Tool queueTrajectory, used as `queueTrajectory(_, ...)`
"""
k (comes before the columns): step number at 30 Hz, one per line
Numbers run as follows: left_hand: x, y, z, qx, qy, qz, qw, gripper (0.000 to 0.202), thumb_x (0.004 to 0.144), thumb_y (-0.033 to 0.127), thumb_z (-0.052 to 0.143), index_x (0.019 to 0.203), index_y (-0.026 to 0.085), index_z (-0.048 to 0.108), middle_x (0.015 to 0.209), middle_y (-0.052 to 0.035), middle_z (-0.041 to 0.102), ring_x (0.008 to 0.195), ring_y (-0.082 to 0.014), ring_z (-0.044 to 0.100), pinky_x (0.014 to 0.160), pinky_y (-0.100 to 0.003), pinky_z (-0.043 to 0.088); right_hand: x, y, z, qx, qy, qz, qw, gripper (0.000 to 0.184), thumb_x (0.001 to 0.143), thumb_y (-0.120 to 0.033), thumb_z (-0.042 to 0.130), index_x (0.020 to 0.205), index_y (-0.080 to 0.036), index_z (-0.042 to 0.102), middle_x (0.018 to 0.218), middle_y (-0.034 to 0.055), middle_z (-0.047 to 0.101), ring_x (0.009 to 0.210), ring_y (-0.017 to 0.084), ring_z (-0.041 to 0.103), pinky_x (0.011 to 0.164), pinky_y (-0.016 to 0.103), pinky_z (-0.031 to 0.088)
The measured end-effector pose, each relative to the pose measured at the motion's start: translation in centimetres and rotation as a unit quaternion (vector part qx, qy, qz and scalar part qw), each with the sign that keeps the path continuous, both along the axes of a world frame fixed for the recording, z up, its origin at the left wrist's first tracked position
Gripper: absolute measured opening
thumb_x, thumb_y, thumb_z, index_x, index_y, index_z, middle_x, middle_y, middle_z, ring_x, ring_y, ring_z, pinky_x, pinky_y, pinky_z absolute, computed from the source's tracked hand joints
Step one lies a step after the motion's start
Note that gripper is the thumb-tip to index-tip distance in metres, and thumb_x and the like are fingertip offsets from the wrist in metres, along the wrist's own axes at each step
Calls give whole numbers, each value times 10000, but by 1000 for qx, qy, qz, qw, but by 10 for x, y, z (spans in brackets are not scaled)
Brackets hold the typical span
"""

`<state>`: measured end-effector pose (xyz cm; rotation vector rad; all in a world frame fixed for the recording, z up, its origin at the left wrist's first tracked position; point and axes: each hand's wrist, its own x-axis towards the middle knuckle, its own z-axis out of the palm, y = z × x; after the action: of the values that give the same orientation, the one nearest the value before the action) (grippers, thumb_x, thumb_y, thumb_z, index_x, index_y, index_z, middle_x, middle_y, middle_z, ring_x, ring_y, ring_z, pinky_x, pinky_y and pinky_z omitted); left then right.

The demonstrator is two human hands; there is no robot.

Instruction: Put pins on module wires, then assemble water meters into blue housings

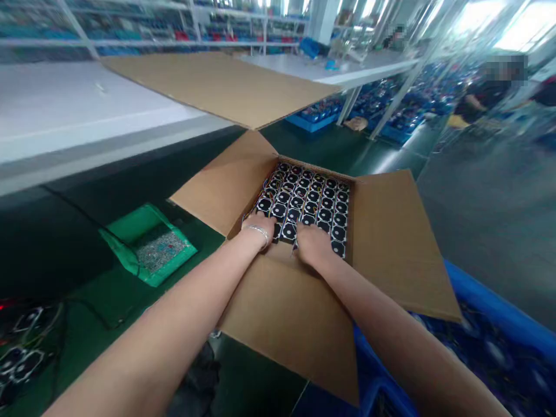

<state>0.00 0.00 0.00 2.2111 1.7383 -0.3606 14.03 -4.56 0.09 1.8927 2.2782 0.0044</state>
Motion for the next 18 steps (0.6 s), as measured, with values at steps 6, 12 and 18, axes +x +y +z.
queueTrajectory(6, -3, -8, -3, 34, -14, 7, 999, 423, 738, 237, 475, 1155, 308, 498, 1145, -136, 450, 1049, -323, 462, 763, -382, 444, -10, 2, -13, 6, 40, 0, 999, 454, 668, -413, 592, 996, -122, 475, 883, 115, 602, 838, 239, 555, 663, 316, 441)
queueTrajectory(12, -6, -16, -9, 60, -29, 4, 998, 352, 781, 235, 421, 1110, 274, 537, 1131, -129, 464, 1040, -302, 457, 768, -377, 435, -20, -5, -19, 48, 42, 2, 998, 475, 760, -350, 521, 1145, -105, 393, 1055, 168, 520, 988, 279, 462, 734, 378, 422)
queueTrajectory(18, -7, -22, -11, 92, -59, 16, 994, 335, 816, 231, 363, 1090, 283, 549, 1083, -111, 492, 1014, -273, 471, 768, -369, 435, -21, -5, -21, 17, 56, 35, 998, 428, 753, -380, 536, 1091, -139, 430, 984, 103, 547, 846, 218, 549, 658, 309, 449)
